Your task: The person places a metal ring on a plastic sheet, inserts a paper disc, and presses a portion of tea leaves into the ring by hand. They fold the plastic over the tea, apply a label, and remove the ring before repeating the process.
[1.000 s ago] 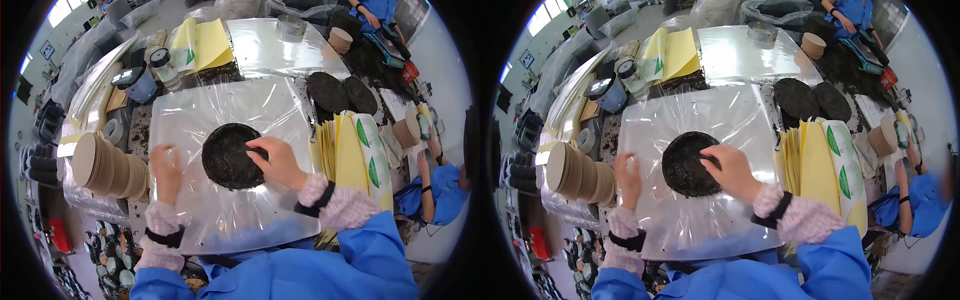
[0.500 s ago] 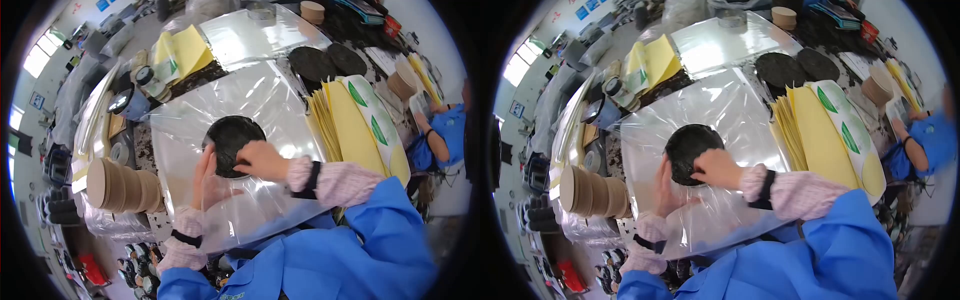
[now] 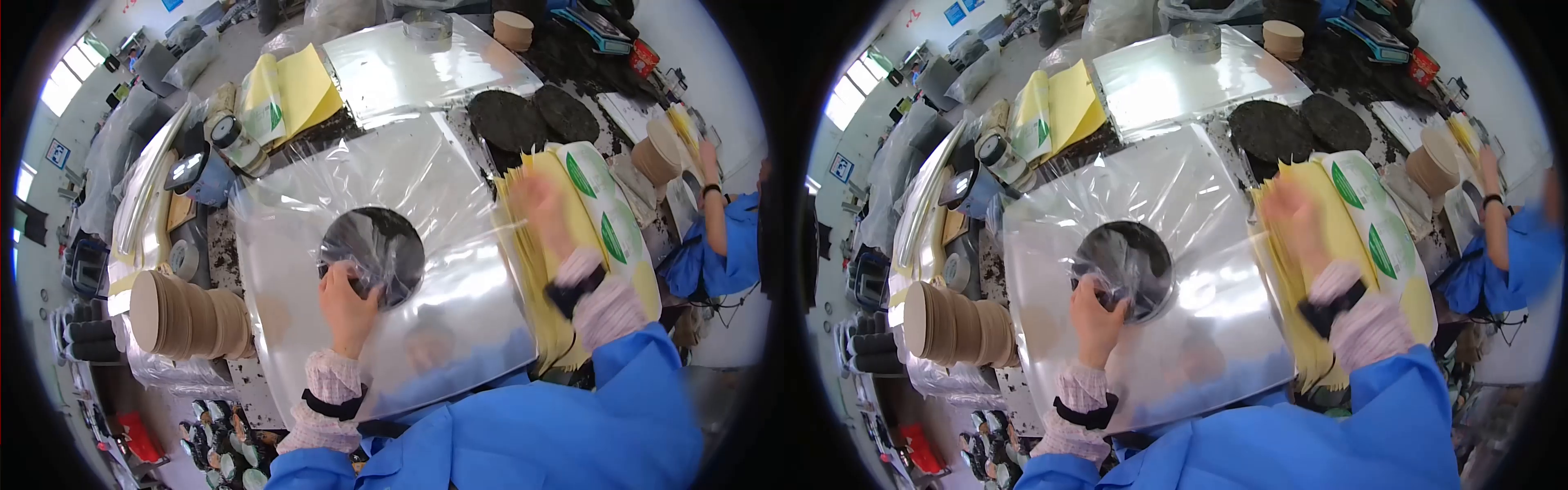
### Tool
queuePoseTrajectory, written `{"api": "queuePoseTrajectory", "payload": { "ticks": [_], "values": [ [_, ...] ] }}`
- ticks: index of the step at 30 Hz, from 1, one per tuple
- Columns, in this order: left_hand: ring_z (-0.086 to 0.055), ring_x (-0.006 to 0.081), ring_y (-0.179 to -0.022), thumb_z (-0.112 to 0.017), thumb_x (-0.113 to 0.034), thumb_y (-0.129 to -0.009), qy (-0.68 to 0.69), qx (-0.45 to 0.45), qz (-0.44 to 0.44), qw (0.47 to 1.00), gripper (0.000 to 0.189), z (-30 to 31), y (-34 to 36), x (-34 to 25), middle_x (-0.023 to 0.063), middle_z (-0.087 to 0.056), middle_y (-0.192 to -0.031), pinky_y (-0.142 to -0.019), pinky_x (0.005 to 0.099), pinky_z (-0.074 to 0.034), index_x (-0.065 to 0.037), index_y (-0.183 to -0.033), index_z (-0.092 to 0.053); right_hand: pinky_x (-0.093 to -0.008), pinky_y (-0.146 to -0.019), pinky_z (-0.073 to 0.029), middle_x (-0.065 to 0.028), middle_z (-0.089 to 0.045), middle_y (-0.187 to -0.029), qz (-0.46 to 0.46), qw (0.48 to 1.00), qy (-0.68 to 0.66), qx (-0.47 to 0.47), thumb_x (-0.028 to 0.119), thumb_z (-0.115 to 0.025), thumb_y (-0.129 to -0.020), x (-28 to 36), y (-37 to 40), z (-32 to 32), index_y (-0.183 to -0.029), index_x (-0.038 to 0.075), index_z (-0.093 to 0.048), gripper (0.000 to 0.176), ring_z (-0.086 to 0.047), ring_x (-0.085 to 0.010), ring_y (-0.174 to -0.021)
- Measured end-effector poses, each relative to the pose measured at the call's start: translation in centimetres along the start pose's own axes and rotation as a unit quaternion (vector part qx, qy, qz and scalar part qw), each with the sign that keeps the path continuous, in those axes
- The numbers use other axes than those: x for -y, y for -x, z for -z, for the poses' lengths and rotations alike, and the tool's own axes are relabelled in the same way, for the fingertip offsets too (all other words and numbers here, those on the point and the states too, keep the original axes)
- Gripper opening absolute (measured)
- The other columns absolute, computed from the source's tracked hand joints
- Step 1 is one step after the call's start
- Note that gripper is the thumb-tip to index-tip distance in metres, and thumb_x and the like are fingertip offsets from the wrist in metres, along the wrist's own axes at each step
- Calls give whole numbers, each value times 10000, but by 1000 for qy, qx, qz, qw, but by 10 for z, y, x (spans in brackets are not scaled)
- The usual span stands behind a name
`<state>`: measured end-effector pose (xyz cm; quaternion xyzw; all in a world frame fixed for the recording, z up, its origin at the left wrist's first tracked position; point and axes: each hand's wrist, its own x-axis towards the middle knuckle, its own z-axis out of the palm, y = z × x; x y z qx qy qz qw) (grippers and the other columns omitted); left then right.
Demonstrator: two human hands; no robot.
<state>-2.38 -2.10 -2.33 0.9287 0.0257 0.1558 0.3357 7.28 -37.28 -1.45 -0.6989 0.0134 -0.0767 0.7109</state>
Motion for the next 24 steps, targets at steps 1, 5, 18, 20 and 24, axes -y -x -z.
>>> {"api": "queuePoseTrajectory", "payload": {
  "ticks": [1, 5, 18, 20, 24],
  "values": [
    [-594, 314, -918, -860, -141, -678, -12, 16, 7, 1000, 502, 0, 0, 2, 90, -621, -927, -921, 449, -421, -63, -1078, -567, -395, -1019, -402, -182, -513, -1301, 23, 994, 55, 89, 353, -795, -838, -23, 22, -23, -1414, 0, -442, 762, -492, -257, -1178],
    [-589, 330, -1000, -876, -139, -654, -56, 44, 1, 997, 573, 0, -4, -4, 118, -621, -990, -966, 454, -412, -51, -1130, -570, -456, -1199, -311, -274, -298, -1596, 118, 976, 22, 181, 407, -931, -665, -35, 54, -135, -1591, -25, -162, 1279, -332, -415, -1472],
    [-515, 305, -1280, -829, -301, -811, 320, 72, -15, 945, 776, -5, -41, -6, 178, -524, -1384, -1096, 418, -397, 18, -1416, -464, -402, -798, -498, -118, -669, -866, 341, 848, 344, 215, 146, -647, -803, -22, 40, -190, -917, 59, -647, 144, -650, -310, -861],
    [-573, 320, -1210, -832, -291, -808, 187, 71, -9, 980, 685, -14, -40, 9, 187, -601, -1288, -1045, 430, -437, 21, -1348, -549, -449, -916, -493, -155, -689, -976, 213, 924, 180, 263, 180, -673, -813, 5, 19, -150, -1030, 25, -652, 267, -654, -340, -1004],
    [-592, 317, -1165, -860, -351, -789, 169, 76, -18, 982, 682, -13, -44, -1, 174, -601, -1288, -983, 407, -475, 27, -1288, -587, -448, -998, -476, -189, -685, -1046, 126, 990, -62, 15, 250, -677, -881, -35, -30, -172, -1148, 9, -647, 361, -644, -351, -1082]
  ]
}}
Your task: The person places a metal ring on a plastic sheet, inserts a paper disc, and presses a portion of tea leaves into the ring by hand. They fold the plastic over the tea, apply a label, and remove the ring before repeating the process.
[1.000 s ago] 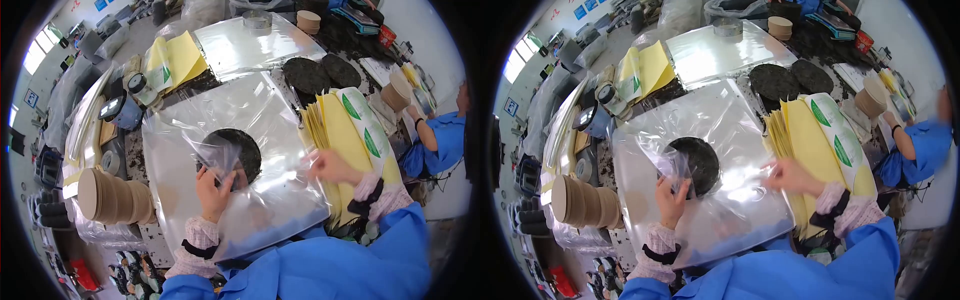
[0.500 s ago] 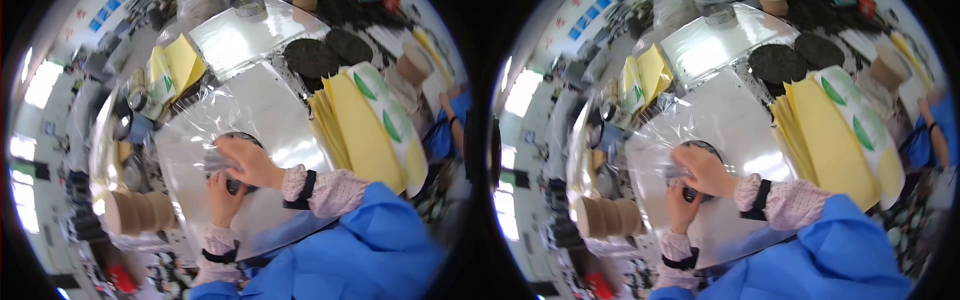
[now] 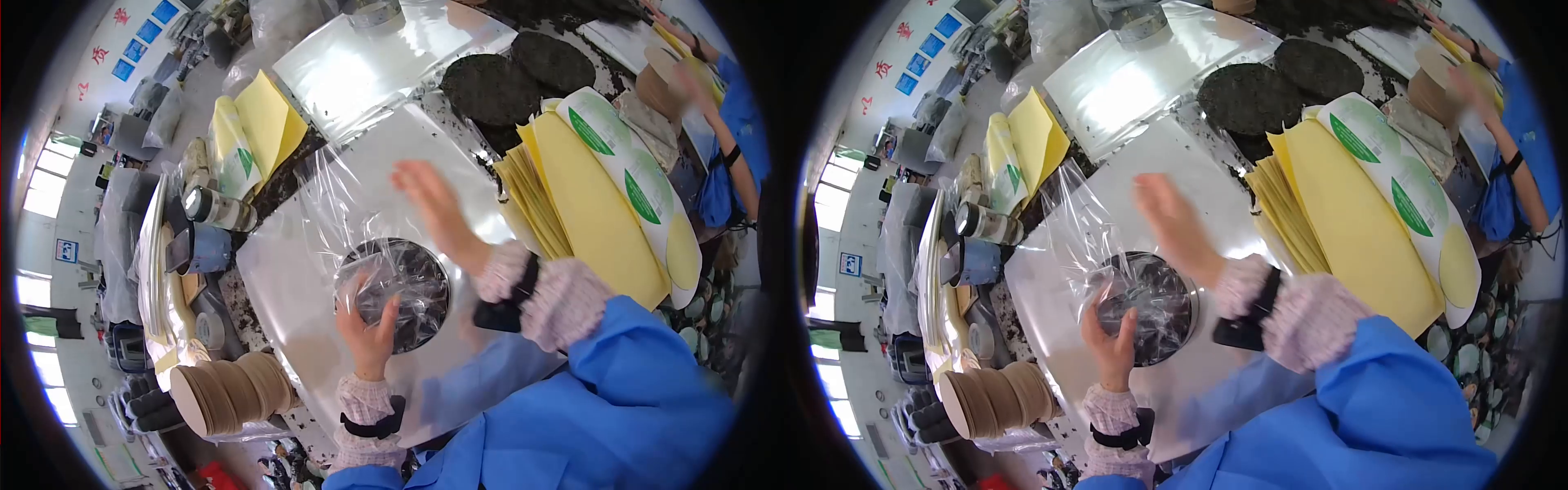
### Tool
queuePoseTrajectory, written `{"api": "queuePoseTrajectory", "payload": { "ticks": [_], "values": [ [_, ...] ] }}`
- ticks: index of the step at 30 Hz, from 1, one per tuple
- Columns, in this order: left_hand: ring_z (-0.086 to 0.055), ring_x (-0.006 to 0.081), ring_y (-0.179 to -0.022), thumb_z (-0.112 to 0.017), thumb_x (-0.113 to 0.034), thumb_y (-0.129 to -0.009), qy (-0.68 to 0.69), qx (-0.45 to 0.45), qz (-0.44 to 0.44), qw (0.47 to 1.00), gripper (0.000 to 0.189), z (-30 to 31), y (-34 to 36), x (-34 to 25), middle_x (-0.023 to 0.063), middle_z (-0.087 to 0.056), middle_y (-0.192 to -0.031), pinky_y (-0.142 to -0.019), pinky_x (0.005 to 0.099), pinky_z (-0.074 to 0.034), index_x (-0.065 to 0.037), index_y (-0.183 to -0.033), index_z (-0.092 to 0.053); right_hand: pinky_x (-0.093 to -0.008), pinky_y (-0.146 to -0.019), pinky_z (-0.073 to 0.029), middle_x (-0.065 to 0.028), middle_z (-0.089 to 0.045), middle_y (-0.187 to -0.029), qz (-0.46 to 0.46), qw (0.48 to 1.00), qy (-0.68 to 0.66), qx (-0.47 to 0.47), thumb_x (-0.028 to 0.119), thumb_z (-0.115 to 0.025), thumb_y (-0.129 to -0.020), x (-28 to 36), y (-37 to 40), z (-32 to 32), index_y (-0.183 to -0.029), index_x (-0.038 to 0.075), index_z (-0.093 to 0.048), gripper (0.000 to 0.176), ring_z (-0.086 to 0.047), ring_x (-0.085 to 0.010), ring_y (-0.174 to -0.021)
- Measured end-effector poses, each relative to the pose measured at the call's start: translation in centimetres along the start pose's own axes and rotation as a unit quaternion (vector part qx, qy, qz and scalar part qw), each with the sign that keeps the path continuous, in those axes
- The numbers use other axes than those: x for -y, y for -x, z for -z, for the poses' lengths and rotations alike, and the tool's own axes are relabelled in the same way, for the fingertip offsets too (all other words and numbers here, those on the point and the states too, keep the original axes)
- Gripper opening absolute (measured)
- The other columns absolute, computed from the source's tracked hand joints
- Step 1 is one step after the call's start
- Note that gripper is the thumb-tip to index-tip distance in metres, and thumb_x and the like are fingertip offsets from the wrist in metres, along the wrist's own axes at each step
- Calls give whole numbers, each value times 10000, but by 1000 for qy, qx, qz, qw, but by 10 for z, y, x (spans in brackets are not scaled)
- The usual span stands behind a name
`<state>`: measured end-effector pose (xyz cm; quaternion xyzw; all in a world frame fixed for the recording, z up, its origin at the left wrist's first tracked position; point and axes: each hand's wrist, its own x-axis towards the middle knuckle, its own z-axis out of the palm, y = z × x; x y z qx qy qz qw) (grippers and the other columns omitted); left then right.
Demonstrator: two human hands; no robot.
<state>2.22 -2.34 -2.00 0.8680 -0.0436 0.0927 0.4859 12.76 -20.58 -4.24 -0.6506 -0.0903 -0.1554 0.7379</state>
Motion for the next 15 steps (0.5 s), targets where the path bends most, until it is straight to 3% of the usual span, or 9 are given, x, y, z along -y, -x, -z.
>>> {"api": "queuePoseTrajectory", "payload": {
  "ticks": [4, 6, 7, 8, 10, 12, 13, 14, 15],
  "values": [
    [-554, 305, -1223, -892, -454, -736, 243, -124, 25, 962, 780, -1, 1, 9, 153, -479, -1422, -1010, 433, -477, 23, -1273, -586, -417, -955, -488, -187, -683, -1018, 25, 983, -67, 167, 296, -625, -975, 17, 12, -61, -1103, 17, -651, 308, -653, -323, -1019],
    [-539, 294, -1241, -915, -473, -693, 338, -219, 19, 915, 828, -6, -7, -13, 137, -421, -1461, -1026, 466, -476, 21, -1267, -581, -376, -889, -496, -173, -682, -1018, -13, 962, -128, 241, 297, -597, -980, 8, 25, -40, -1095, 20, -652, 305, -657, -292, -980],
    [-536, 303, -1232, -876, -412, -751, 260, -121, -51, 957, 651, 6, -1, 2, 152, -515, -1349, -1019, 525, -479, 3, -1184, -623, -356, -856, -501, -166, -682, -1017, -31, 946, -153, 284, 297, -583, -982, 5, 29, -23, -1091, 22, -653, 304, -659, -276, -961],
    [-538, 307, -1212, -836, -396, -788, 190, -76, -56, 977, 561, 11, 4, 13, 150, -541, -1299, -1029, 522, -467, -6, -1136, -634, -336, -823, -505, -159, -682, -1017, -49, 927, -179, 327, 297, -569, -985, 3, 32, -11, -1087, 23, -654, 304, -661, -260, -942],
    [-543, 316, -1173, -757, -364, -862, 47, 20, -65, 997, 398, 13, 7, 15, 146, -594, -1198, -1047, 516, -442, -22, -1041, -656, -314, -777, -507, -152, -671, -998, -99, 944, -107, 297, 274, -573, -975, 21, 31, -12, -1053, 26, -644, 269, -656, -252, -908],
    [-543, 332, -1112, -719, -201, -841, -96, -2, -67, 993, 232, -6, 4, 8, 126, -604, -1119, -1069, 505, -415, -23, -968, -643, -310, -751, -503, -152, -647, -959, -149, 976, 89, 134, 225, -608, -951, 51, 43, -33, -994, 29, -624, 202, -643, -268, -878],
    [-543, 339, -1081, -700, -120, -830, -168, -7, -67, 983, 154, -16, 3, 2, 116, -609, -1079, -1080, 499, -401, -23, -932, -637, -353, -751, -503, -150, -601, -910, 36, 974, 155, 163, 117, -661, -893, 53, 63, -43, -952, 37, -605, 114, -617, -307, -855],
    [-543, 347, -1051, -681, -39, -819, -240, -11, -70, 968, 93, -20, 2, -2, 106, -614, -1039, -1092, 494, -388, -23, -895, -630, -374, -752, -503, -151, -595, -910, 60, 969, 180, 159, 87, -670, -870, 55, 70, -40, -951, 36, -600, 118, -612, -314, -853],
    [-525, 369, -1164, -731, -77, -754, -285, 65, -24, 956, 349, -16, 1, -2, 152, -602, -1170, -1110, 511, -371, -2, -1078, -622, -395, -754, -503, -153, -588, -909, 86, 963, 205, 155, 56, -678, -847, 60, 73, -33, -949, 35, -595, 134, -608, -321, -851]
  ]
}}
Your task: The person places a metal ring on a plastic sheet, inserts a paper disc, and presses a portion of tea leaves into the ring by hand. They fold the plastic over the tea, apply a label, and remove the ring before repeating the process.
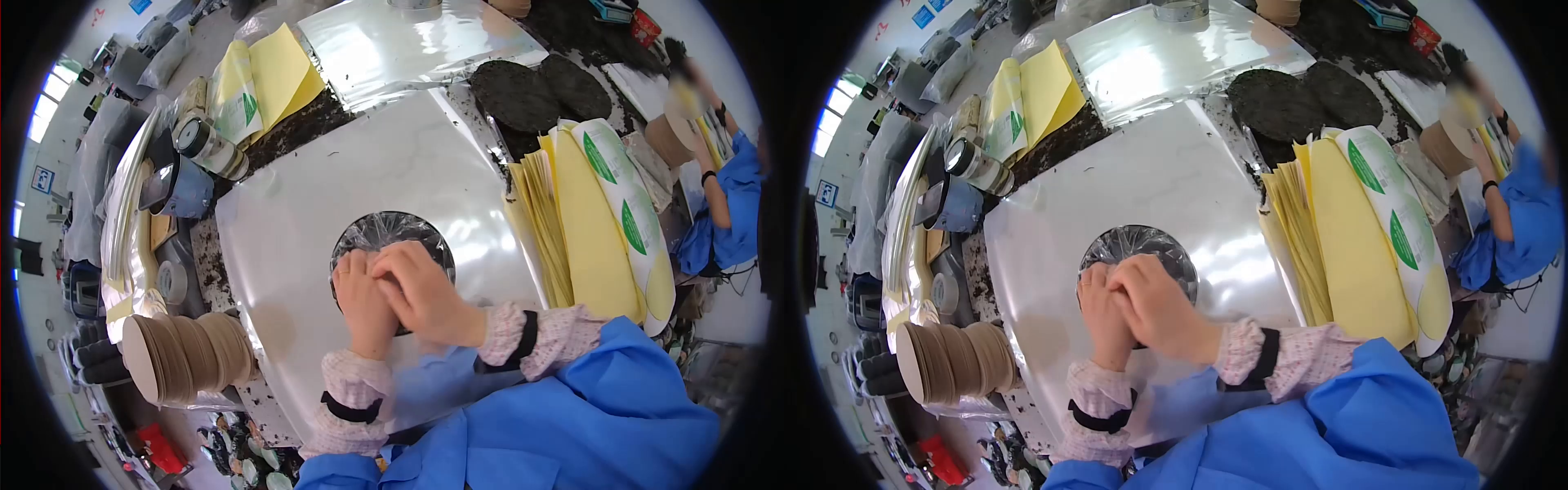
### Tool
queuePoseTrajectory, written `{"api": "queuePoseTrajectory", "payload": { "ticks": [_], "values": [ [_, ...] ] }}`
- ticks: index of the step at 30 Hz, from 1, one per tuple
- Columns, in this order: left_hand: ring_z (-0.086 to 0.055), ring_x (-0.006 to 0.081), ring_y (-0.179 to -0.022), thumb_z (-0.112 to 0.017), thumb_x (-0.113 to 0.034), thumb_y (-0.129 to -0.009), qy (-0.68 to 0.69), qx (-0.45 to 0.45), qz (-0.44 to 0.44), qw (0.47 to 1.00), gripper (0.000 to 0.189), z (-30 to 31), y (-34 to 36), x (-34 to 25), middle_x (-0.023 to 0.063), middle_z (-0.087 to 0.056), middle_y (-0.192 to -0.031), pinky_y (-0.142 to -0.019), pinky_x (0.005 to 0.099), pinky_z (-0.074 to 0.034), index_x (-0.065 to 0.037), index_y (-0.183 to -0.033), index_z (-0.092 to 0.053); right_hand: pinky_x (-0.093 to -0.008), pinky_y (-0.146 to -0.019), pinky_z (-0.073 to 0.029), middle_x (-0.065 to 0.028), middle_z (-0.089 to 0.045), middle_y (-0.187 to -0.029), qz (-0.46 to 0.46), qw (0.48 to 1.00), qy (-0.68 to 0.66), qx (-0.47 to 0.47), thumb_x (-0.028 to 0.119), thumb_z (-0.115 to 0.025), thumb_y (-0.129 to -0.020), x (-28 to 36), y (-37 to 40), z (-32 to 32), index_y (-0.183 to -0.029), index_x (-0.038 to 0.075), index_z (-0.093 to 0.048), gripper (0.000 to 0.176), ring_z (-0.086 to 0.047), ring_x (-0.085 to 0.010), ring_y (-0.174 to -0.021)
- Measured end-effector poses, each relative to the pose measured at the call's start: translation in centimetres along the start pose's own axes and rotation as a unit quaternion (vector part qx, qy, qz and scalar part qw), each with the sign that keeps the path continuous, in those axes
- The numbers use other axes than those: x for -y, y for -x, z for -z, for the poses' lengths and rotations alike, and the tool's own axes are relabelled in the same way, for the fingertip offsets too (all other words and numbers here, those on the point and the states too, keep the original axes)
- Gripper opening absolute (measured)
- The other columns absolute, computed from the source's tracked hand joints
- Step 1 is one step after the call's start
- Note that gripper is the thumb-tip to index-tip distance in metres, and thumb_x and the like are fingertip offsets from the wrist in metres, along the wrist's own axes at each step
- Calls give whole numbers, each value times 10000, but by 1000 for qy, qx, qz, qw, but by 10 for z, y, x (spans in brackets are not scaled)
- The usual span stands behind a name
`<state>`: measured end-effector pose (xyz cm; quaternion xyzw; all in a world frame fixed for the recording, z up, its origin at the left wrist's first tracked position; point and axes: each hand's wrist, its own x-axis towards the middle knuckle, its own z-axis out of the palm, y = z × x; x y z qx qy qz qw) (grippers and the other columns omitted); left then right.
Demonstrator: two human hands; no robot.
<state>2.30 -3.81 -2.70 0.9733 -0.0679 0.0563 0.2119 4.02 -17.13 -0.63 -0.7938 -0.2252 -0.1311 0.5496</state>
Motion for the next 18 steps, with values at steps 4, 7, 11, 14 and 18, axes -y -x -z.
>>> {"api": "queuePoseTrajectory", "payload": {
  "ticks": [4, 7, 11, 14, 18],
  "values": [
    [-306, 451, -1456, -792, -392, -727, 201, -61, -109, 972, 1072, 20, 8, 3, 277, -346, -1548, -1201, 521, -240, 59, -1541, -261, -463, -778, -504, -149, -614, -904, -24, 974, 129, 186, 95, -696, -784, -8, -16, 20, -882, 44, -636, 125, -619, -360, -879],
    [-159, 403, -1547, -697, -354, -856, -58, 38, -108, 992, 913, -1, 5, 1, 252, -251, -1634, -1251, 518, -86, 79, -1544, -281, -476, -777, -508, -141, -639, -888, -42, 959, 178, 217, 150, -697, -749, -40, -9, 3, -828, 52, -667, 129, -639, -373, -888],
    [-137, 384, -1555, -615, -396, -929, -89, 71, -104, 988, 857, 3, 6, -4, 247, -215, -1651, -1255, 506, -83, 96, -1541, -273, -421, -754, -543, -156, -675, -870, 39, 989, 123, 67, 101, -725, -791, -28, 17, 67, -819, 16, -688, 97, -663, -363, -845],
    [-139, 393, -1552, -612, -393, -936, -76, 82, -104, 988, 858, 9, 7, -8, 260, -214, -1645, -1253, 510, -85, 113, -1535, -264, -354, -770, -553, -140, -712, -932, -56, 960, 218, -165, 19, -717, -823, -50, 65, 184, -898, 1, -724, 77, -697, -282, -870],
    [-133, 403, -1550, -606, -399, -940, -75, 89, -100, 988, 865, 12, 5, -13, 264, -202, -1647, -1251, 516, -83, 123, -1533, -255, -387, -762, -559, -124, -710, -942, -67, 816, 534, -212, 27, -732, -817, -89, 164, 320, -952, 35, -724, 136, -688, -309, -850]
  ]
}}
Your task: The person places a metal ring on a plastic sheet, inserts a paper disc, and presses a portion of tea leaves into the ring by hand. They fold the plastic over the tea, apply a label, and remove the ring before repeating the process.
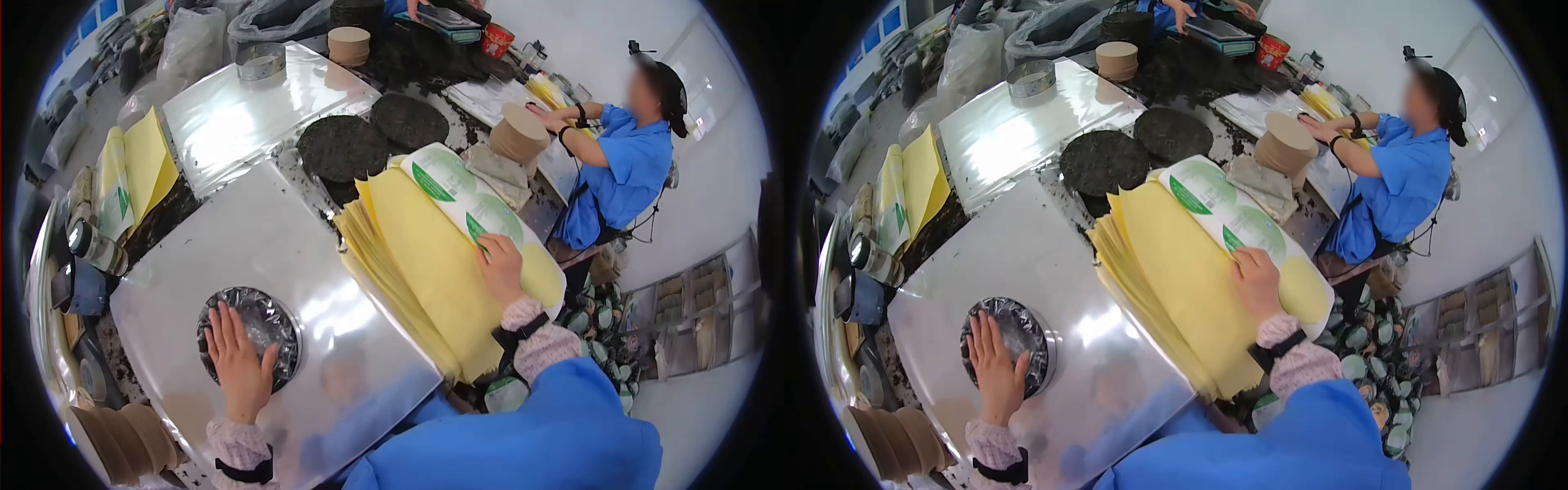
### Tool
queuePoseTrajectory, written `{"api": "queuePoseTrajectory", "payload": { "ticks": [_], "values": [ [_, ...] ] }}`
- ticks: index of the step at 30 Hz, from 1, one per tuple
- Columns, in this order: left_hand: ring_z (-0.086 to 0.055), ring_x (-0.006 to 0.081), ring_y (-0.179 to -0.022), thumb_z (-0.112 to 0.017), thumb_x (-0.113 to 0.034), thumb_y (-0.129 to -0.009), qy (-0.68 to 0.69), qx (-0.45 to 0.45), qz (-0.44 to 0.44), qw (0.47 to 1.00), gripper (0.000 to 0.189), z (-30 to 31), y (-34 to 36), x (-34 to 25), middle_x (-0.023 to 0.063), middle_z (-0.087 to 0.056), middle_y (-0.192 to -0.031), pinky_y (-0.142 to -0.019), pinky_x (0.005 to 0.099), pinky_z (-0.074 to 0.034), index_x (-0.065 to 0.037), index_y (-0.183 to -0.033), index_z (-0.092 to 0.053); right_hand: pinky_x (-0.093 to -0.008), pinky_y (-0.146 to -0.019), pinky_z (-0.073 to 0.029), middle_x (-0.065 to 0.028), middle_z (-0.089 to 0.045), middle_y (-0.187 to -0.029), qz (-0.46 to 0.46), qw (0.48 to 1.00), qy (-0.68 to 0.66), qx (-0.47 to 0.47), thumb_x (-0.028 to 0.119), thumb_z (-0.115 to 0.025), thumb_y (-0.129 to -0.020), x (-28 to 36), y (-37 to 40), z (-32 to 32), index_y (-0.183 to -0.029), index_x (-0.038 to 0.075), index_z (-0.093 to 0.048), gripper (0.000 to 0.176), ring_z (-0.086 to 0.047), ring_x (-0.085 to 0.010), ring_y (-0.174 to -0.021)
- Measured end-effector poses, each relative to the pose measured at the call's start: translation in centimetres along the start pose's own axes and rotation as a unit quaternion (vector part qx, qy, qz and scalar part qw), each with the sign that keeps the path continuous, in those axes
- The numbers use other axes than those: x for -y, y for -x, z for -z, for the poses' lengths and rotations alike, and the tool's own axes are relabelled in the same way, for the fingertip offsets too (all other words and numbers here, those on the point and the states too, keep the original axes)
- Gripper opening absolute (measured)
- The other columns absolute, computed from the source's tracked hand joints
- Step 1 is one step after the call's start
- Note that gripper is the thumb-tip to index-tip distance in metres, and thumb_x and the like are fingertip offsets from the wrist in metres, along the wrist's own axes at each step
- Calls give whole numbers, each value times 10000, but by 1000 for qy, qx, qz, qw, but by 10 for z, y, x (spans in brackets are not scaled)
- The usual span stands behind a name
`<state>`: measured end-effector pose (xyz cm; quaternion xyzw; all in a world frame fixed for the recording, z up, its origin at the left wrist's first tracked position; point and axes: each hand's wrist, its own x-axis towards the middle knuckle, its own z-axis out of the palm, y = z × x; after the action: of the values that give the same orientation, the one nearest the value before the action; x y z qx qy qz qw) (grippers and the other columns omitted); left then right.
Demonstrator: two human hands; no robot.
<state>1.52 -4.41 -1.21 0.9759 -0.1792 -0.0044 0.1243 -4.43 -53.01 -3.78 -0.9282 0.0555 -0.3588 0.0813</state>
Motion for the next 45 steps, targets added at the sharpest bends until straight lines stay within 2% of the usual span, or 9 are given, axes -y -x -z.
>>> {"api": "queuePoseTrajectory", "payload": {
  "ticks": [10, 13, 17, 23, 26, 29, 32, 37, 45],
  "values": [
    [-111, 415, -1551, -504, -467, -990, -10, 9, -8, 1000, 845, -2, -2, 1, 252, -190, -1654, -1247, 528, -72, 109, -1547, -235, -380, -832, -578, -126, -725, -1144, -265, 934, -94, 220, 113, -709, -861, -57, -24, 19, -1096, 73, -727, 239, -706, -303, -1040],
    [-106, 411, -1553, -479, -478, -996, -16, 8, -12, 1000, 843, -4, 0, 3, 246, -183, -1658, -1248, 528, -69, 98, -1556, -220, -392, -805, -583, -115, -721, -1161, 75, 991, 77, 74, 128, -719, -850, -42, 10, 0, -1091, 76, -727, 246, -706, -304, -1039],
    [-98, 396, -1559, -450, -486, -1005, -15, 7, -15, 1000, 830, -5, 0, 5, 228, -175, -1666, -1249, 525, -65, 65, -1575, -204, -415, -772, -574, -132, -733, -1098, 74, 992, 99, 37, 153, -712, -848, -35, 16, -12, -1041, 61, -732, 214, -711, -304, -992],
    [-120, 404, -1553, -515, -333, -979, 25, -1, -21, 999, 765, -4, -1, 2, 244, -189, -1659, -1251, 516, -71, 103, -1548, -247, -388, -645, -509, -66, -659, -705, -237, 967, -52, -74, 151, -634, -920, -185, -17, 19, -766, 51, -690, 192, -608, -190, -648],
    [-146, 401, -1548, -557, -242, -944, 2, -15, -9, 1000, 724, -5, 3, 4, 245, -233, -1642, -1254, 517, -95, 99, -1529, -300, -324, -683, -559, -60, -660, -806, -404, 868, 157, -242, 158, -544, -1037, -302, 11, 100, -1103, 63, -672, 172, -619, -239, -662],
    [-176, 427, -1530, -667, -320, -914, 7, -74, 20, 997, 810, 0, 3, -4, 273, -246, -1622, -1241, 540, -119, 100, -1513, -319, -323, -885, -573, -135, -601, -1198, -385, 894, -188, -133, 192, -476, -1074, -171, -30, 54, -1253, -53, -556, 314, -619, -216, -1098],
    [-197, 423, -1524, -669, -330, -918, -6, -75, 7, 997, 757, -5, 3, 0, 260, -288, -1607, -1229, 559, -136, 75, -1489, -383, -436, -969, -467, -181, -629, -1189, 29, 990, -139, 0, 106, -544, -1007, 18, 22, -101, -1207, -38, -586, 250, -596, -338, -1064],
    [-470, 326, -1387, -685, -301, -913, 169, -74, -76, 980, 469, -42, 18, 33, 87, -592, -1422, -1174, 482, -322, -184, -1363, -627, -494, -1011, -486, -259, -632, -1269, 315, 815, -443, 201, 170, -782, -802, 287, -12, -58, -1041, 10, -618, 332, -638, -405, -1105],
    [-539, 283, -1320, -705, -273, -913, 312, -64, -10, 948, 490, -33, 20, 22, 64, -598, -1408, -1106, 435, -417, -179, -1381, -596, -537, -1160, -328, -260, -559, -1374, 125, 768, -529, 339, 318, -661, -917, 330, -41, -64, -1339, -47, -523, 575, -536, -365, -1285]
  ]
}}
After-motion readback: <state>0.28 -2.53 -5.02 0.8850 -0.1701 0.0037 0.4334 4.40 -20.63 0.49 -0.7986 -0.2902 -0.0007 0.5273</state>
